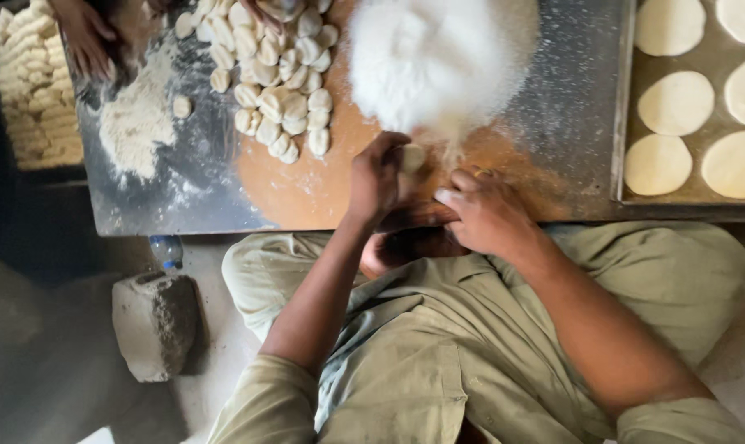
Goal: The person sits on the floor and repeatedly rolls small dough balls into flat circular discs using a small rolling pin. The person dips each dough ball into flour, flattens it, and places the finished disc onto a nearby metal tray.
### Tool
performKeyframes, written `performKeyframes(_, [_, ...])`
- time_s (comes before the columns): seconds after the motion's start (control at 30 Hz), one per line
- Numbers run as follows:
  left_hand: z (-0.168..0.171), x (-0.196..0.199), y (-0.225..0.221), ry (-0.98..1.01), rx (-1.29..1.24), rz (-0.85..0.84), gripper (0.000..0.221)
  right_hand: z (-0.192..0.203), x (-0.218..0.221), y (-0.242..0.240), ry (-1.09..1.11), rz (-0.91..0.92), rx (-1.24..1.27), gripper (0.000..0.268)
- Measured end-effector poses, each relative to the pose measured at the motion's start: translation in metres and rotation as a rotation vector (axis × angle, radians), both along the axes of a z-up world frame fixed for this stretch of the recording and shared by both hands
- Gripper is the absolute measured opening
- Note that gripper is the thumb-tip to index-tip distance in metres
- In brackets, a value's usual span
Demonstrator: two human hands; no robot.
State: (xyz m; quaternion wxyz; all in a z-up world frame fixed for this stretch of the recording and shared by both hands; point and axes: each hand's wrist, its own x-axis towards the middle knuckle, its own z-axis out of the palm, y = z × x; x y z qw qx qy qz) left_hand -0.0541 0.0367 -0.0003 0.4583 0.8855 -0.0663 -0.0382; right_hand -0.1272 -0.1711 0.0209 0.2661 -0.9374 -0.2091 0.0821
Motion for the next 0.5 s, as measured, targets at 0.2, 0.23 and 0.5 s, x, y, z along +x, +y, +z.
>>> performKeyframes(0.2, [0.013, 0.013, -0.036, -0.419, 0.451, -0.301, 0.035, 0.005, 0.006, -0.007, 0.069, -0.006, 0.059, 0.032])
performKeyframes(0.23, [0.013, 0.014, -0.034, -0.403, 0.421, -0.383, 0.042, 0.005, 0.010, -0.010, 0.060, -0.004, 0.085, 0.032])
performKeyframes(0.5, [0.002, -0.012, 0.002, -0.298, 0.553, -0.669, 0.062, 0.013, 0.006, -0.015, 0.094, 0.053, 0.164, 0.033])
